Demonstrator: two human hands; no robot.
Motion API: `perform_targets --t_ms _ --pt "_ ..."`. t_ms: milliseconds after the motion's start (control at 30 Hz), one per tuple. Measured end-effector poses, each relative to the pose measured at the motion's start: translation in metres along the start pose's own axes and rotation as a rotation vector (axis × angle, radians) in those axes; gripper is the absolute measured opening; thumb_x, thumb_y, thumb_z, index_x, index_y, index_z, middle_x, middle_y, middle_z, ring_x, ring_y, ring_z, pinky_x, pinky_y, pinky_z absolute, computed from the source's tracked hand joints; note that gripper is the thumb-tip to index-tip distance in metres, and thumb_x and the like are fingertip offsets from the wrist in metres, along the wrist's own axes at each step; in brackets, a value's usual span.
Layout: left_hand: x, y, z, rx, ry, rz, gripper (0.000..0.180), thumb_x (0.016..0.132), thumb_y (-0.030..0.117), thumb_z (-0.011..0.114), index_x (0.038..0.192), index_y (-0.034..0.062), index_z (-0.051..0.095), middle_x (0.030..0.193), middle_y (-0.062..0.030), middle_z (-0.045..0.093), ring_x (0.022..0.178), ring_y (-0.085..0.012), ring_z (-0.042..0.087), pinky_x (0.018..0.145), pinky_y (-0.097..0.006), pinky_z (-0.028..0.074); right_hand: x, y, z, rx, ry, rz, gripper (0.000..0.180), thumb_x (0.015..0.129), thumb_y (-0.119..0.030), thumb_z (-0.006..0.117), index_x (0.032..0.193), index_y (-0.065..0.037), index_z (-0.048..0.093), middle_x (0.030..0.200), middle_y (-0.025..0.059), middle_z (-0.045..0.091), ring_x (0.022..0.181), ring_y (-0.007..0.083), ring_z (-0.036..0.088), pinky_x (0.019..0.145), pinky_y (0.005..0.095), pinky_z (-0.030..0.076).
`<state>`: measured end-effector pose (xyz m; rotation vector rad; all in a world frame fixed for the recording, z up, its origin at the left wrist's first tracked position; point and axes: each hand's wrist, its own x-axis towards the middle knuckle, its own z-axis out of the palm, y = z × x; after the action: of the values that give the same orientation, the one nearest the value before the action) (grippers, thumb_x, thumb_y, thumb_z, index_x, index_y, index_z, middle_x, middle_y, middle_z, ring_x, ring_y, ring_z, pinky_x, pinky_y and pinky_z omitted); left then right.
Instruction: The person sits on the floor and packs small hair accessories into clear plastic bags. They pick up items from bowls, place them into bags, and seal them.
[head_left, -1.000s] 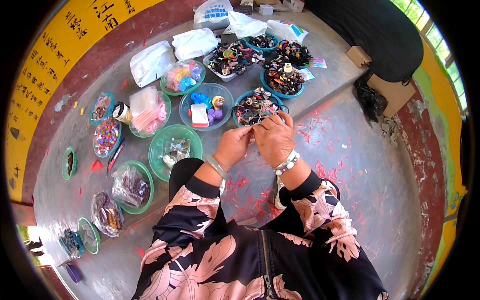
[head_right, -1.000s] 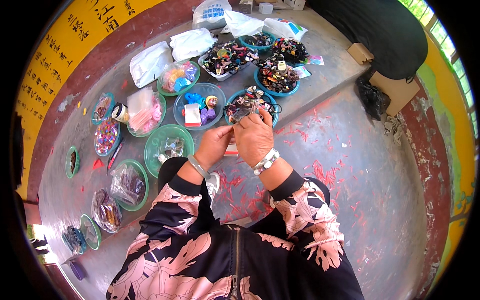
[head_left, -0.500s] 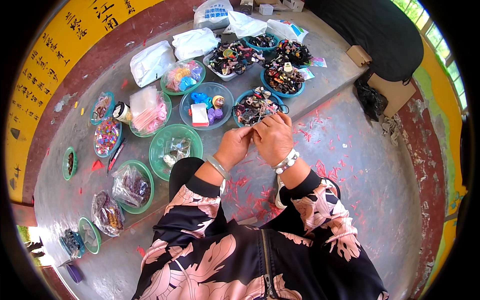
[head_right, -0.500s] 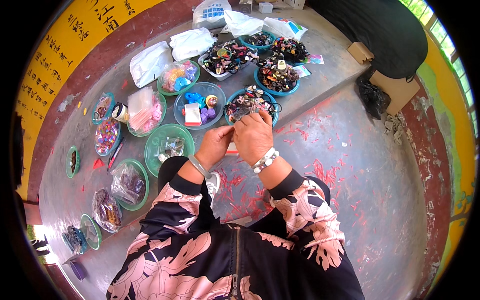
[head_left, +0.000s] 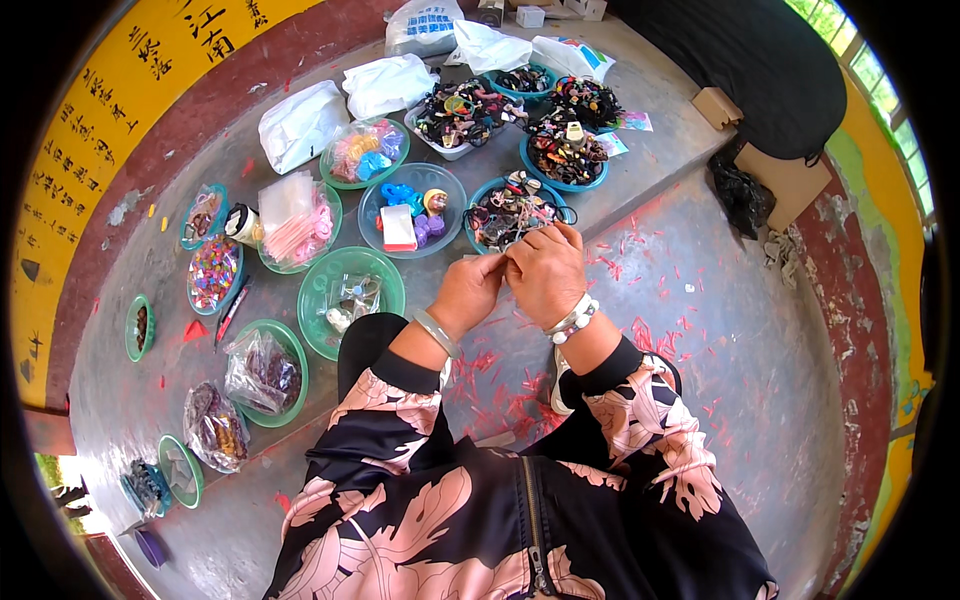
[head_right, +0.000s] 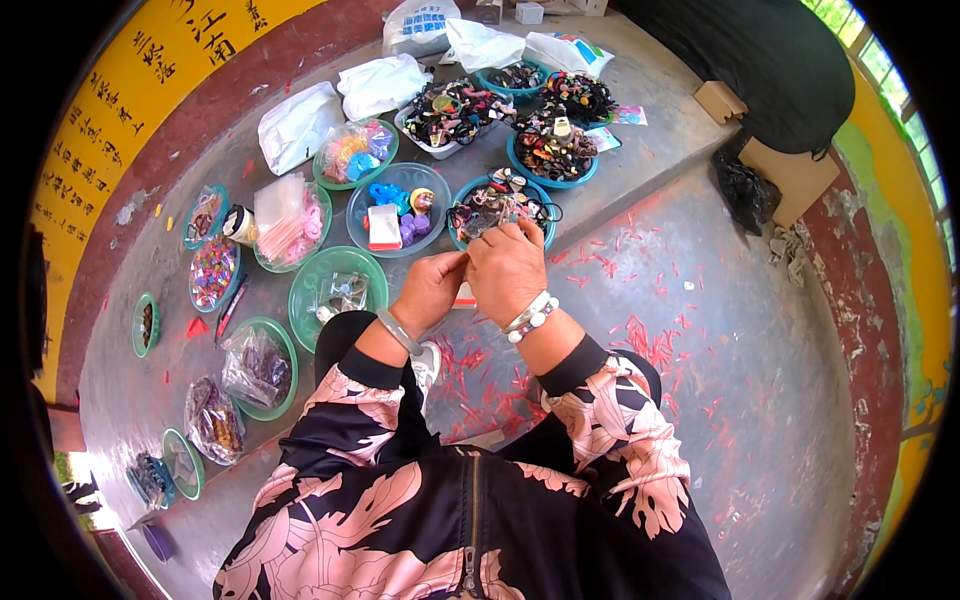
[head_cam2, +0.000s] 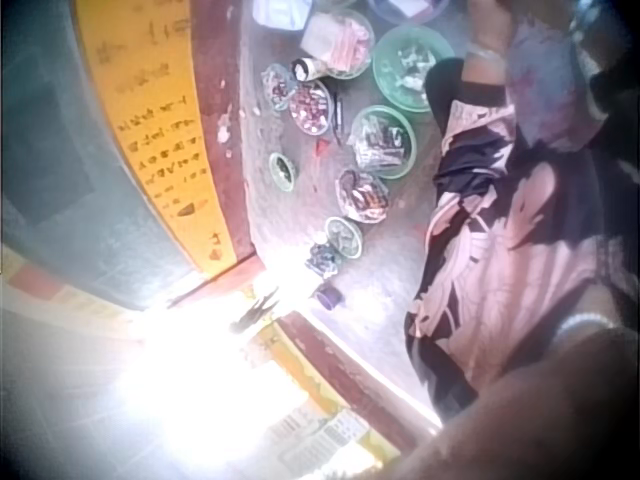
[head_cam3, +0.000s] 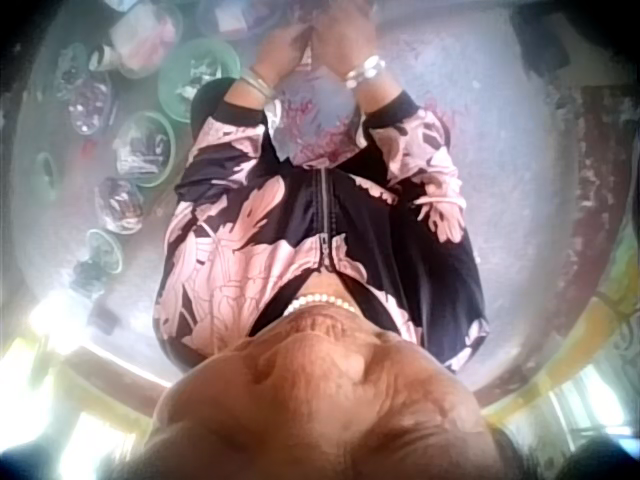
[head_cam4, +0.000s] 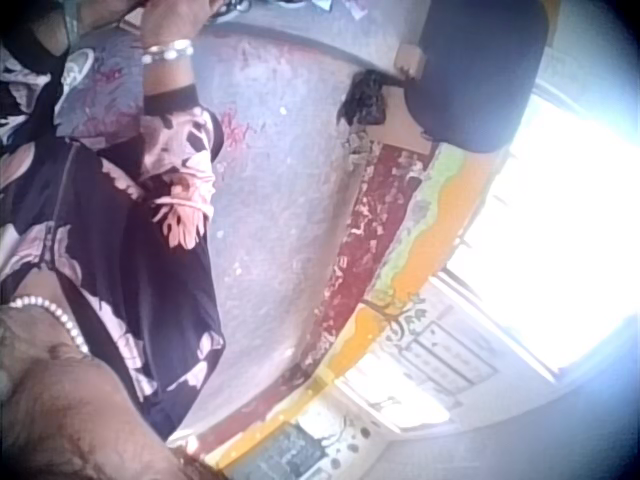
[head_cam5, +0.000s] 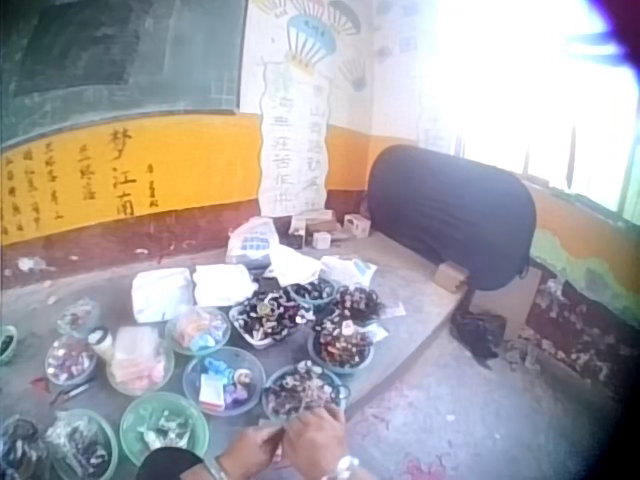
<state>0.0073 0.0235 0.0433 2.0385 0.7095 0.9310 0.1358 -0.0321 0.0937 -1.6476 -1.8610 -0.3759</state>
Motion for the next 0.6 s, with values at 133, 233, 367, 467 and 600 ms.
perform_targets --t_ms 133,233,367,467,600 --pt "0.0013 0.0002 0.0008 0.054 -0.006 0.017 0.019 0.081 0.002 0.051 0.097 -0.0004 0.062 0.079 -0.0174 0.063 0.069 -0.0256 0.063 0.061 -0.031 0.048 -0.0003 0.0016 -0.0037 0.02 -0.018 -0.004 0.005 0.063 -0.012 0.062 0.067 -0.011 0.06 0.069 0.0022 0.056 0.077 0.0213 0.055 0.084 0.0382 0.038" --pt "0.0007 0.0005 0.001 0.063 -0.008 0.023 0.019 0.081 0.003 0.052 0.097 0.0001 0.062 0.079 -0.0178 0.063 0.068 -0.0259 0.062 0.061 -0.031 0.048 -0.0011 0.0039 -0.0026 0.028 -0.045 -0.01 0.005 0.063 -0.012 0.062 0.067 -0.011 0.06 0.069 0.0024 0.056 0.076 0.0217 0.055 0.083 0.0377 0.038" --pt "0.0008 0.0003 0.0018 0.049 -0.023 0.004 0.019 0.081 0.003 0.052 0.097 0.0003 0.062 0.079 -0.0178 0.062 0.068 -0.0258 0.062 0.061 -0.031 0.048 -0.0031 0.0056 -0.0009 0.044 -0.094 0.015 0.004 0.065 -0.013 0.062 0.068 -0.01 0.06 0.072 0.0035 0.055 0.08 0.0228 0.054 0.088 0.0422 0.036" --pt "0.0005 -0.0019 0.0028 0.035 -0.033 -0.011 0.019 0.082 0.003 0.052 0.098 0.0004 0.062 0.08 -0.0177 0.063 0.069 -0.0244 0.063 0.062 -0.03 0.048 -0.0031 0.0049 -0.0007 0.049 -0.079 0.019 0.004 0.065 -0.013 0.062 0.067 -0.01 0.059 0.071 0.0037 0.055 0.08 0.0229 0.054 0.087 0.0419 0.036" --pt "0.0006 -0.0016 0.0037 -0.01 -0.044 -0.037 0.02 0.084 0.004 0.051 0.1 -0.0019 0.061 0.084 -0.0144 0.065 0.073 -0.0181 0.063 0.066 -0.027 0.048 -0.0024 0.0062 -0.0009 0.061 -0.02 0.032 0.002 0.065 -0.012 0.061 0.065 -0.01 0.06 0.069 0.0035 0.056 0.078 0.023 0.055 0.084 0.0404 0.037"
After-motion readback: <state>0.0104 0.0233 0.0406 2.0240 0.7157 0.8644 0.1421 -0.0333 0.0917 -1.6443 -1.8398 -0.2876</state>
